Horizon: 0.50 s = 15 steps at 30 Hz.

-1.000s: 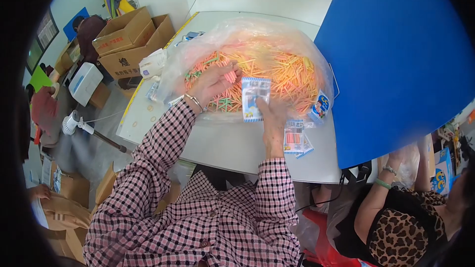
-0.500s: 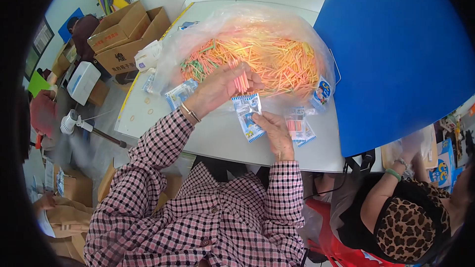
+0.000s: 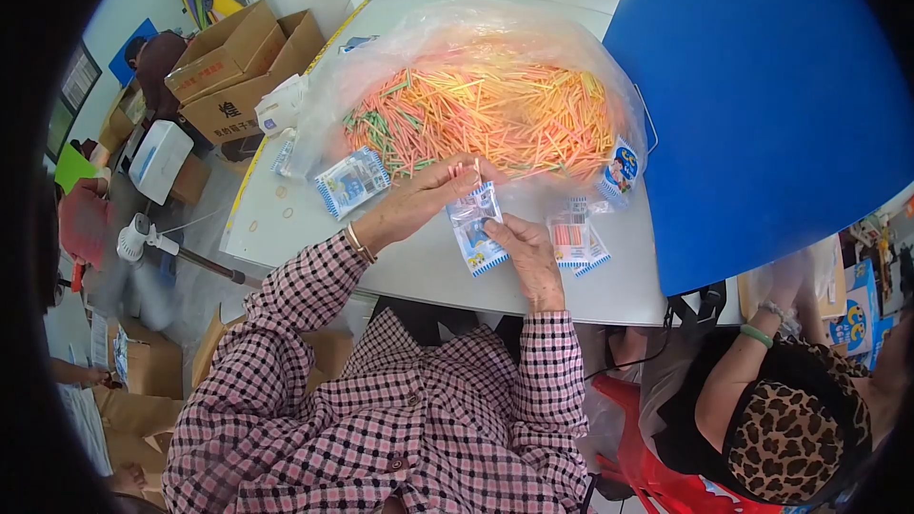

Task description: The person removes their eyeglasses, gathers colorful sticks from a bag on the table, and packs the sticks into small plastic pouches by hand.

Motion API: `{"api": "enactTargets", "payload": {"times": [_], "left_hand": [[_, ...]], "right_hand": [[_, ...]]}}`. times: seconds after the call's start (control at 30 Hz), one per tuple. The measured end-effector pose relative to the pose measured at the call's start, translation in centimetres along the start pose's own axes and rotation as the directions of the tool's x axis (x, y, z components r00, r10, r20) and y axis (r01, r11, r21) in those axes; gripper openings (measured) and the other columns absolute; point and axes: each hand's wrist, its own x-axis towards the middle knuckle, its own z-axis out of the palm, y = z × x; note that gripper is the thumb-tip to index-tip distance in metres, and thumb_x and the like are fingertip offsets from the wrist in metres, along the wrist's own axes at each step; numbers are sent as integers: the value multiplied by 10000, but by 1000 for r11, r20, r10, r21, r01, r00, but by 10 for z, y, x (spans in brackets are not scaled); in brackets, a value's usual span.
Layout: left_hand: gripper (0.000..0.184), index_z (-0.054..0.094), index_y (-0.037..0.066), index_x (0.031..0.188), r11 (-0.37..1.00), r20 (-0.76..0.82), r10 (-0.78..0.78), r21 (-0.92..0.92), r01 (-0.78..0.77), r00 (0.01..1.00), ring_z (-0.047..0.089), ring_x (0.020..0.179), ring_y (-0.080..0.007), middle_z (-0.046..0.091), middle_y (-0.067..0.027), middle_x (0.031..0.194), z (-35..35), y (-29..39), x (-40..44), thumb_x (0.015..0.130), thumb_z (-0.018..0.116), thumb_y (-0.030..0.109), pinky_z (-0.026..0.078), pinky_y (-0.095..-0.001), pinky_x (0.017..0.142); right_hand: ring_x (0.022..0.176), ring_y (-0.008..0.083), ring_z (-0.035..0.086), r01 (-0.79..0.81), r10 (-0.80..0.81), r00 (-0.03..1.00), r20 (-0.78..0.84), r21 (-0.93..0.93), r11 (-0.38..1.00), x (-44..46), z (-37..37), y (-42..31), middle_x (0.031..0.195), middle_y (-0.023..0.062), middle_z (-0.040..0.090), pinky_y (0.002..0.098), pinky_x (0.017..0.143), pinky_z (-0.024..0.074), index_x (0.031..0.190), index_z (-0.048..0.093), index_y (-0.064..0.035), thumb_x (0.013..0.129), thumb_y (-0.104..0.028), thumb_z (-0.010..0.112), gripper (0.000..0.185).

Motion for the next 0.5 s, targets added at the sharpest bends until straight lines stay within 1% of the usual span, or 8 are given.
{"api": "enactTargets", "payload": {"times": [0.07,0.17,0.2,0.3,0.33,0.43,0.47,0.5], "left_hand": [[326,526,29,1174,1000,4,-6,16,6,1000,513,904,-94,569,-30,1038,-5,-2,0,961,449,263,430,-247,820],[306,527,23,1165,963,7,64,263,-64,998,516,919,-91,560,-34,1054,-11,-1,0,942,491,229,439,-251,804],[306,527,23,1165,963,9,62,261,-62,998,516,919,-91,560,-34,1054,-11,0,-1,942,491,229,439,-251,804],[296,531,15,1138,879,109,126,448,-162,986,527,926,-93,567,-35,1020,-10,4,-2,908,551,199,448,-251,795],[296,531,15,1138,880,109,126,447,-162,986,527,926,-93,567,-35,1020,-11,3,-2,908,551,199,448,-251,795],[287,546,6,1107,987,-7,-19,157,20,1000,545,930,-106,577,-44,990,-15,-2,1,878,587,174,451,-251,809],[287,546,6,1107,987,-7,-20,157,21,1000,545,930,-106,577,-44,990,-15,-2,1,878,587,174,451,-251,809],[289,549,4,1105,978,7,-16,210,14,1000,547,930,-108,581,-47,987,-15,1,1,869,593,165,451,-252,814]], "right_hand": [[795,83,593,19,-19,999,-34,-17,1000,0,3,-3,923,45,660,224,745,471,1047,629,34,864,-130,621,246],[802,81,588,18,-17,999,-43,14,1000,0,8,-10,928,41,658,221,749,468,1048,629,33,870,-133,614,244],[806,79,586,16,-15,999,-47,28,999,0,9,-10,930,40,657,219,751,466,1049,630,33,873,-135,610,243],[812,79,587,42,-40,999,-32,69,997,1,11,-8,937,40,656,217,761,465,1054,628,31,879,-135,604,243],[815,80,587,57,-56,998,-23,89,994,1,12,-7,941,40,655,216,766,465,1056,628,31,881,-136,601,242],[826,78,589,101,-97,994,-46,93,991,4,14,-6,943,40,654,216,768,469,1058,625,32,886,-136,593,242],[831,78,590,124,-119,991,-58,94,988,4,15,-5,944,39,654,217,769,471,1060,623,32,889,-136,590,242],[831,78,590,124,-119,991,-58,94,988,4,19,-6,944,39,654,217,769,471,1060,623,32,889,-136,590,242]]}}
